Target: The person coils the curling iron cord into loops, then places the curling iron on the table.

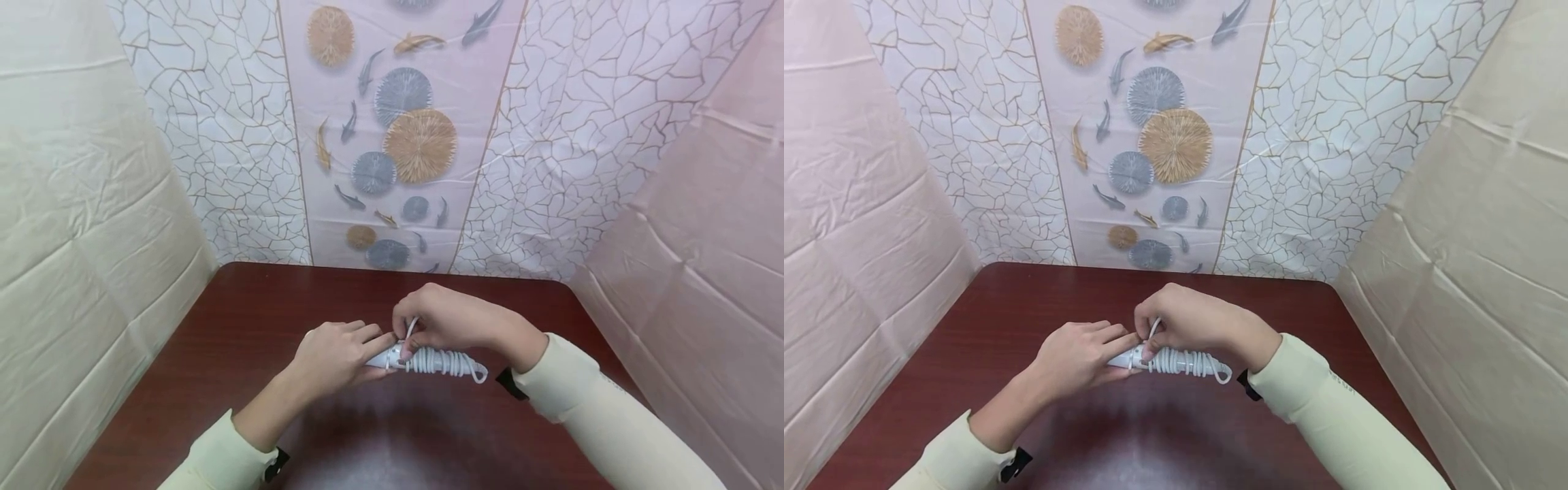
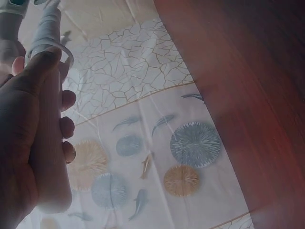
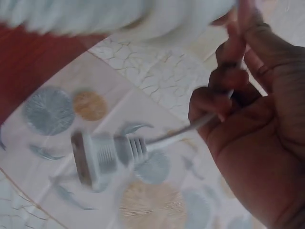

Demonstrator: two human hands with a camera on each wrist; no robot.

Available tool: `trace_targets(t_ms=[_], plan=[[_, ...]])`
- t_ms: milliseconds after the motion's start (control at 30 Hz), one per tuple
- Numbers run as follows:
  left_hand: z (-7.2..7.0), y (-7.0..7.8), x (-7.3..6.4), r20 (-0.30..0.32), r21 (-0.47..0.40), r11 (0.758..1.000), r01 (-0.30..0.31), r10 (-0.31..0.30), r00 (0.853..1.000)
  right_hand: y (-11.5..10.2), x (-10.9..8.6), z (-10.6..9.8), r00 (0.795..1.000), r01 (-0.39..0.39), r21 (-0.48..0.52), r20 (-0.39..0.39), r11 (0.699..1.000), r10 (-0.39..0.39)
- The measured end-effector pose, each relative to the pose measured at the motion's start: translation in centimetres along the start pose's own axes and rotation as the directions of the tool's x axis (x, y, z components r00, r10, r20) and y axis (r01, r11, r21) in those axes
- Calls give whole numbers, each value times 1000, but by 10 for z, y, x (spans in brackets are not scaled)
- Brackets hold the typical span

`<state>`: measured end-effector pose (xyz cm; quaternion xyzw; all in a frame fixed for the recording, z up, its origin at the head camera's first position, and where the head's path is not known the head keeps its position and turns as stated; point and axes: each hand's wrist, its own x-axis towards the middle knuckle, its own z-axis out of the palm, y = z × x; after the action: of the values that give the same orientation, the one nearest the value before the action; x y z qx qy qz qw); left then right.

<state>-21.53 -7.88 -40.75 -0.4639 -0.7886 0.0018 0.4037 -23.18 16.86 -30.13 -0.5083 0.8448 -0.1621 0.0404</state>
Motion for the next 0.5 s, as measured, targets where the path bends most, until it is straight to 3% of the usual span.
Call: trace_targets(t_ms=[233,367,500], plan=[[-2,-1,0,-32,-5,1000,-8,8,999,23,4,0,996,-82,223,60,971,70],[-1,-2,-2,-76,-4,1000,-23,23,997,33,7,2,990,-125,347,99,930,97],[-1,-4,-3,-102,-13,999,-35,34,994,42,9,8,991,-120,459,115,880,75]])
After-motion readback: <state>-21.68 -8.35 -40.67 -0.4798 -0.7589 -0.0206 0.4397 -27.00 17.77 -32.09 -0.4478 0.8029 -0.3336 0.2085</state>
